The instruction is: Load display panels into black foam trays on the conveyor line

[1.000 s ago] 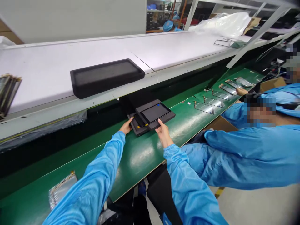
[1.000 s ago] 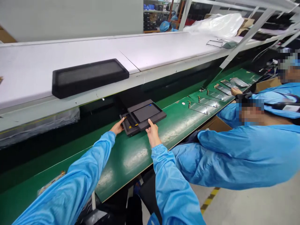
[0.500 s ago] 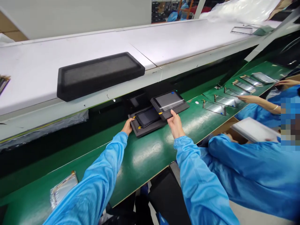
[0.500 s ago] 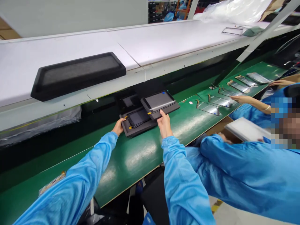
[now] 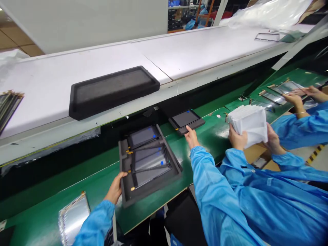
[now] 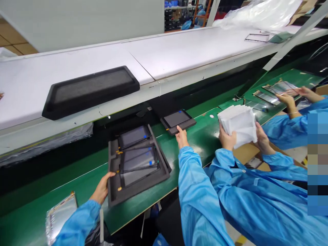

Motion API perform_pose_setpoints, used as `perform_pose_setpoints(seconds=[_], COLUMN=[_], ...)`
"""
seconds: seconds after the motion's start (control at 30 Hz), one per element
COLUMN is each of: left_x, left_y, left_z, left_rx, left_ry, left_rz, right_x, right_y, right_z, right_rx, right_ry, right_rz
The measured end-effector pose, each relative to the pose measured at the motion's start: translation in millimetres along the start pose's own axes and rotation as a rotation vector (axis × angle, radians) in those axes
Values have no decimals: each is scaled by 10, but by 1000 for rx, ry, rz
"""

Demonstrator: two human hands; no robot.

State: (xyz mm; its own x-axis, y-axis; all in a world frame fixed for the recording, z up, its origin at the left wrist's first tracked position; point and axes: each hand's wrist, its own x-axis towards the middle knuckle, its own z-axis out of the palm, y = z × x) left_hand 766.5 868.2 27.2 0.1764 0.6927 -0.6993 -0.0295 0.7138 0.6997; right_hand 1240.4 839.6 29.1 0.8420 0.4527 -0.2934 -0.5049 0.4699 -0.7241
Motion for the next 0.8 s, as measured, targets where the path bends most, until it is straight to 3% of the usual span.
perform_pose_setpoints(seconds=[0.13,0.23,0.47,0.7,0.8], left_x=[-327,-471,-612,-690,-697], left_y=[-427,-621,-714,-641,-613], left_z=[-607,-841,-812,-770,-765], left_rx=[-42,-86,-109,-129,-165], left_ry=[113,158,152,119,93], left_rz=[-249,-263,-174,-163,-153], right_x=[-144,-313,-702,-1056,-1504], right_y=[262,417,656,407,478], right_z=[-129,-234,-278,-348,-380], right_rx=[-19,-66,-269,-624,-788], right_ry=[25,47,68,171,12], right_rz=[88,108,234,288,274])
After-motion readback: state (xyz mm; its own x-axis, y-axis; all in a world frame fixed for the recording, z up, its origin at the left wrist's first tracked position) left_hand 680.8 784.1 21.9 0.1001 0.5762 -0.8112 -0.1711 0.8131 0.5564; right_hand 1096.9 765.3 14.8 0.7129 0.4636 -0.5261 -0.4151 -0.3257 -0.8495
